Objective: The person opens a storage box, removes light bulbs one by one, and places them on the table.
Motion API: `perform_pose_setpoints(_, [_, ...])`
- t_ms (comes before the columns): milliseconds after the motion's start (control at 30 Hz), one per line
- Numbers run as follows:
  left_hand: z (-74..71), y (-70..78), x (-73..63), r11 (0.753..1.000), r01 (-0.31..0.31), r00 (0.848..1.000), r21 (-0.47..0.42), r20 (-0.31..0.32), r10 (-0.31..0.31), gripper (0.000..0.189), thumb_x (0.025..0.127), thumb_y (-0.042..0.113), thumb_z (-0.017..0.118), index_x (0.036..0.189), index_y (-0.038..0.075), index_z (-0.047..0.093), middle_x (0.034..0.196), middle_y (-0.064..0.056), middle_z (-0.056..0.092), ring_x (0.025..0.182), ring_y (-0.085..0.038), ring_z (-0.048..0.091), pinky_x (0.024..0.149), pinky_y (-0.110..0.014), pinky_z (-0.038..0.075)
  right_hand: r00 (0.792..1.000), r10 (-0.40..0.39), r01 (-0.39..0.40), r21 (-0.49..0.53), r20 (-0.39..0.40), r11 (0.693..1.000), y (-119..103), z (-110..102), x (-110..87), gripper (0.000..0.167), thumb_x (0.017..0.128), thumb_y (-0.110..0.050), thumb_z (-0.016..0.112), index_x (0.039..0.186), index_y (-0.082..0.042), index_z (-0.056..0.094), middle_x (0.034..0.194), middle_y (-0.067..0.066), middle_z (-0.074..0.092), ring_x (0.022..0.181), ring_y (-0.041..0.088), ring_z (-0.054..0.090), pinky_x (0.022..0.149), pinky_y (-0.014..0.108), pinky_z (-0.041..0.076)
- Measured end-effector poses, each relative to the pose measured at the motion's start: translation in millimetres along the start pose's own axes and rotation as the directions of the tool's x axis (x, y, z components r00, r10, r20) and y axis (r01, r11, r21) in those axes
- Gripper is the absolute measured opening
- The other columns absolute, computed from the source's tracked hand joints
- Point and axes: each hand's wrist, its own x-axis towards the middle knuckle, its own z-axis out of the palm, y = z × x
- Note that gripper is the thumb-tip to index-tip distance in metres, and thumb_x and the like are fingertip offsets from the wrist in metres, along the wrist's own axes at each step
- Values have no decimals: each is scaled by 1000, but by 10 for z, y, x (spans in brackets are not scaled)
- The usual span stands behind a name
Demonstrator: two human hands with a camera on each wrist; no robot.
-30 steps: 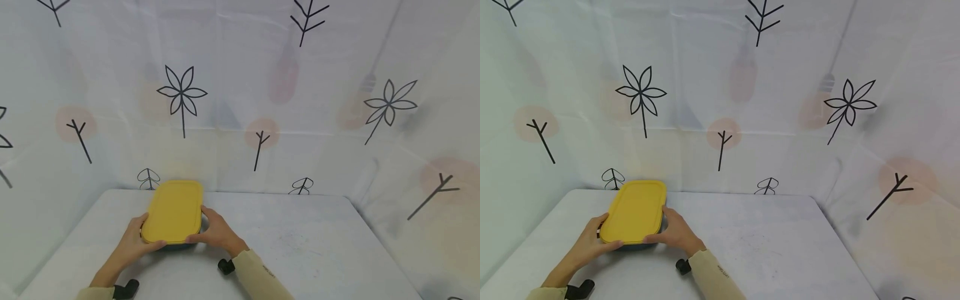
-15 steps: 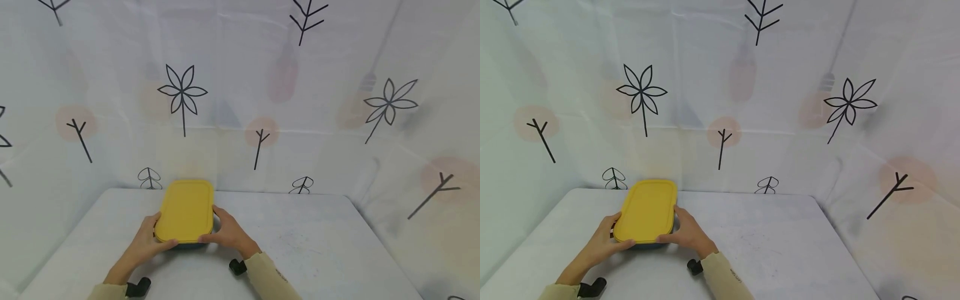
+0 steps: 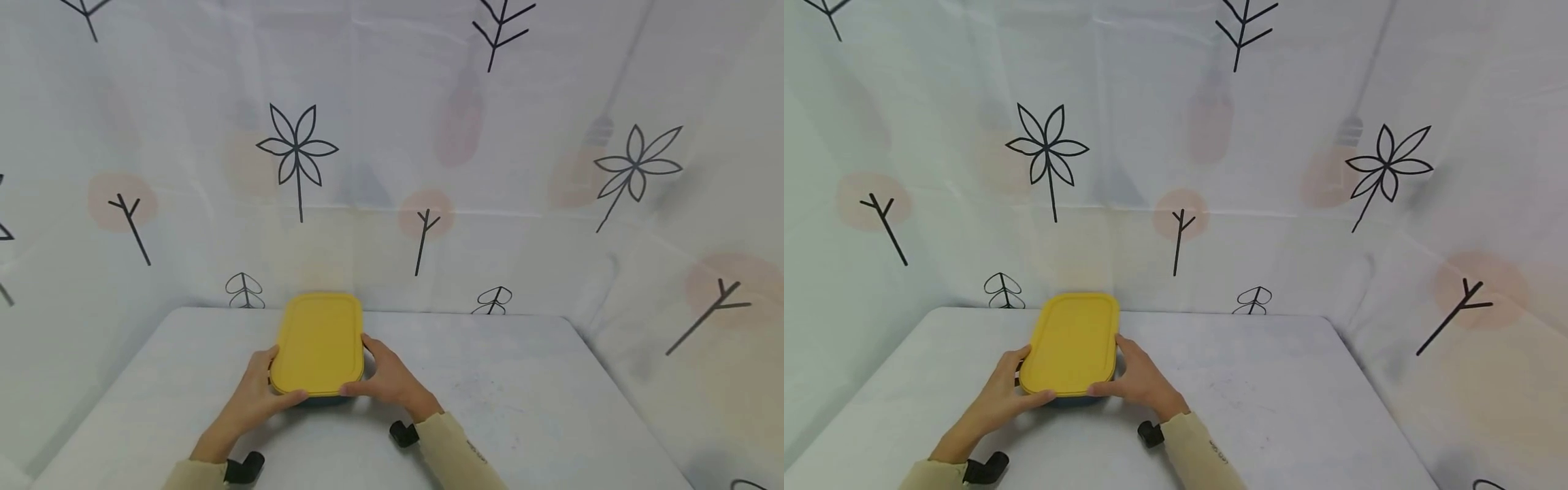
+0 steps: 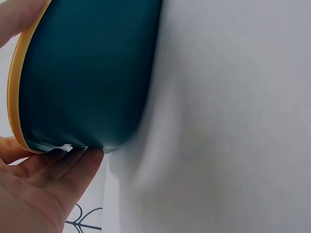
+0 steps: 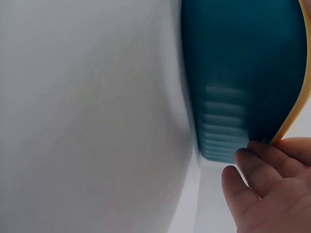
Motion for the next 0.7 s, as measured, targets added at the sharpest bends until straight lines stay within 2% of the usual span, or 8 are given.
perform_pose_setpoints(133, [44,20,15,1000,12,1000,0,6,-12,114,67,57,80,146,-3,24,129,-15,38,114,-27,43,102,-51,38,1000,8,-8,-5,6,1000,32,-38,-24,111,64,-63,78,152,-25,23,153,-8,28,140,17,26,112,49,28])
perform_pose_setpoints(400, [140,82,46,999,-39,999,7,8,39,111,68,57,79,145,-3,26,127,-14,40,112,-25,43,100,-50,40,1000,24,-24,-35,-11,999,102,-140,-89,113,64,-64,78,152,-21,24,153,-1,28,139,21,27,112,50,28])
perform_pose_setpoints(567, [192,137,68,999,-45,999,-13,14,45,112,67,57,80,145,-2,27,127,-13,41,111,-24,44,99,-48,41,1000,2,-3,-39,-28,999,138,-223,-136,111,64,-62,79,151,-20,26,151,1,31,138,22,30,111,51,29])
perform_pose_setpoints(700, [234,180,90,999,-50,999,-20,19,51,112,66,58,80,146,-1,27,128,-12,40,112,-23,43,101,-47,40,999,16,-17,-37,-30,999,157,-274,-175,111,64,-61,79,151,-20,26,151,0,31,138,22,30,111,51,29])
